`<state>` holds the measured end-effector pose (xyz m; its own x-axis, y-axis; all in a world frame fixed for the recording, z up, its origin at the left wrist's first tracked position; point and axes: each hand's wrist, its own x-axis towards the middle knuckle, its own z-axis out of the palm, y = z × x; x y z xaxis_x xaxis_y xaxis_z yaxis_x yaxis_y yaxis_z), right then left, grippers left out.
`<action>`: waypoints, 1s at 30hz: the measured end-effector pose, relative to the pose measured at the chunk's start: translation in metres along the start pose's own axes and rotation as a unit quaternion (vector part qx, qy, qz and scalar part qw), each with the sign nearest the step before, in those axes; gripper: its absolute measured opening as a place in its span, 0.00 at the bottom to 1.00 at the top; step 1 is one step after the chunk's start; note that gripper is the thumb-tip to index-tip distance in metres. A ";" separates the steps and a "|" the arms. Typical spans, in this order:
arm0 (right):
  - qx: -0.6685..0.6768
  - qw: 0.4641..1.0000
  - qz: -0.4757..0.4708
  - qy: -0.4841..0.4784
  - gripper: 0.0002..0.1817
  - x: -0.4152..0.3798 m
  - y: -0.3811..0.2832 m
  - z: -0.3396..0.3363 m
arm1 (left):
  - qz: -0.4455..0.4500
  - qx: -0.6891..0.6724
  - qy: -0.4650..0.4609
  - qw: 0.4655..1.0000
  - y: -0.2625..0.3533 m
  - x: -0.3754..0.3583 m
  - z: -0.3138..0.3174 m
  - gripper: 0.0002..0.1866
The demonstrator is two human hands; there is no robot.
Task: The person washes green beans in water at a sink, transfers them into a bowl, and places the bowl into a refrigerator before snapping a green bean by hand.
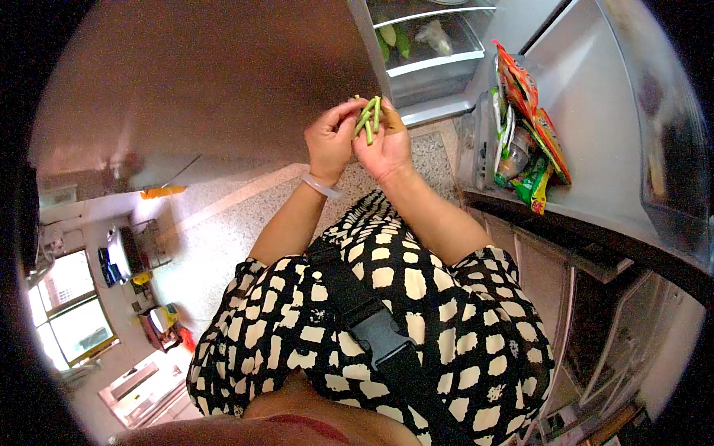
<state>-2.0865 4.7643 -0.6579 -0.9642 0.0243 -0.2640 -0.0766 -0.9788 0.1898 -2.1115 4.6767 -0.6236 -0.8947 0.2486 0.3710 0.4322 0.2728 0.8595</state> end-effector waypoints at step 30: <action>-0.047 0.994 0.038 -0.090 0.33 0.005 -0.006 0.003 | 0.037 0.283 -0.108 0.952 0.010 0.015 0.002 0.22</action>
<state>-2.0917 4.7705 -0.6576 -0.9968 -0.0221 -0.0767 0.0135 -0.9937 0.1113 -2.1206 4.6852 -0.6099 -0.8416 0.4559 0.2895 0.5397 0.6884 0.4846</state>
